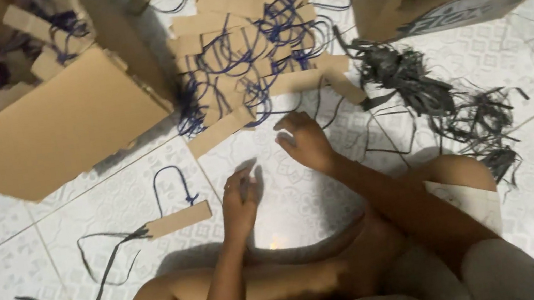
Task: Assembling bag handles by manually attaching blue cords to pre-cut cardboard strips.
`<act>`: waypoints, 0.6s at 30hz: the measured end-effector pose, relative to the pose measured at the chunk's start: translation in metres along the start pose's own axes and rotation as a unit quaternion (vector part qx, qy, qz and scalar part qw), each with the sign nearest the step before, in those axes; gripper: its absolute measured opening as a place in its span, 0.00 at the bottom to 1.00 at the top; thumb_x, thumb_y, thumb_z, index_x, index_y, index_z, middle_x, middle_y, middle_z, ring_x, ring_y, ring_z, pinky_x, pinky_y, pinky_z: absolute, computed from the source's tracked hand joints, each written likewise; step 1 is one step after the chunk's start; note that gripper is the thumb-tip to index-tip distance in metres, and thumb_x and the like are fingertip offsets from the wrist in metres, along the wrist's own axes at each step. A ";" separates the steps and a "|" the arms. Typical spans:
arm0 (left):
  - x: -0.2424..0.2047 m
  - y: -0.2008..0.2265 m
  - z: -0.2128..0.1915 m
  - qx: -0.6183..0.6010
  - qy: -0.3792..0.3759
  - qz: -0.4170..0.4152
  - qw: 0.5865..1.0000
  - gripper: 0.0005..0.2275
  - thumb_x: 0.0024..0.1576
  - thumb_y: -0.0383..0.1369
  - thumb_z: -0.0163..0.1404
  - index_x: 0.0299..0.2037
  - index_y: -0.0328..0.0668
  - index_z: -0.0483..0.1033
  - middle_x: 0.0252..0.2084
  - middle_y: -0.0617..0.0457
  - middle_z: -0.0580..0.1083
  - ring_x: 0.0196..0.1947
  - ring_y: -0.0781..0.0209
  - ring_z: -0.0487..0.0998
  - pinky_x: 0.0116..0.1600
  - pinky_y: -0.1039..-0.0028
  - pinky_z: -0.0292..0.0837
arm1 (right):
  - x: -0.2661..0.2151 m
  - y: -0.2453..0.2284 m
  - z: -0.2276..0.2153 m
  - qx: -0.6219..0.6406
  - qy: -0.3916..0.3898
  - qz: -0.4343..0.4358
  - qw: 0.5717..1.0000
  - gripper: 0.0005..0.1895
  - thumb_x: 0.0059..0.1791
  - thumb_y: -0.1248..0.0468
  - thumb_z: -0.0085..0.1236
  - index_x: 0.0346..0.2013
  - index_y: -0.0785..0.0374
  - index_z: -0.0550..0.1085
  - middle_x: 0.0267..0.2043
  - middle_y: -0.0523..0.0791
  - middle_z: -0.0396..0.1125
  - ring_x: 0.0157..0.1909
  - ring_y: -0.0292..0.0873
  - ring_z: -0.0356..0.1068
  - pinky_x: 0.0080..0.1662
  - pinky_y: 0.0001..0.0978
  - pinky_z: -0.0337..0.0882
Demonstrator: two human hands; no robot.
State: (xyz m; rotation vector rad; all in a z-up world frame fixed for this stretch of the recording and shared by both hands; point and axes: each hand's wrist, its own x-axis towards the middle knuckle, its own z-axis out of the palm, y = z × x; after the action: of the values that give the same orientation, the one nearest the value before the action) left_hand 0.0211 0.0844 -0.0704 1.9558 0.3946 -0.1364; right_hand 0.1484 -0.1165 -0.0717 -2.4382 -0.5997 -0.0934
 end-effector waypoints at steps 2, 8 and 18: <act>-0.004 -0.003 -0.015 0.014 0.018 -0.012 1.000 0.14 0.64 0.38 0.49 0.58 0.46 0.74 0.56 0.48 0.74 0.61 0.48 0.74 0.66 0.57 0.65 | 0.011 -0.018 0.014 0.003 -0.014 -0.011 1.000 0.11 0.50 0.60 0.61 0.47 0.53 0.77 0.45 0.43 0.71 0.52 0.51 0.72 0.51 0.43 0.71; 0.033 -0.010 -0.015 -0.120 0.114 -0.063 0.984 0.14 0.62 0.37 0.48 0.55 0.46 0.77 0.56 0.42 0.76 0.61 0.41 0.74 0.66 0.54 0.66 | 0.054 -0.027 0.054 -0.069 0.080 -0.071 0.992 0.14 0.46 0.69 0.62 0.46 0.61 0.74 0.41 0.51 0.67 0.45 0.58 0.69 0.45 0.50 0.70; 0.063 -0.056 -0.007 -0.291 0.198 -0.194 0.916 0.28 0.57 0.44 0.54 0.66 0.47 0.63 0.62 0.42 0.67 0.54 0.49 0.75 0.55 0.60 0.75 | 0.073 -0.007 0.088 -0.155 -0.008 -0.127 0.980 0.11 0.41 0.64 0.67 0.37 0.53 0.77 0.36 0.41 0.68 0.43 0.48 0.69 0.44 0.45 0.68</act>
State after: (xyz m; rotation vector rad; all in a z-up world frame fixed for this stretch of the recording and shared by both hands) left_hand 0.0610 0.1248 -0.1337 1.2869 0.9745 0.1207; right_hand 0.2038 -0.0311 -0.1242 -2.6468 -0.9657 -0.2919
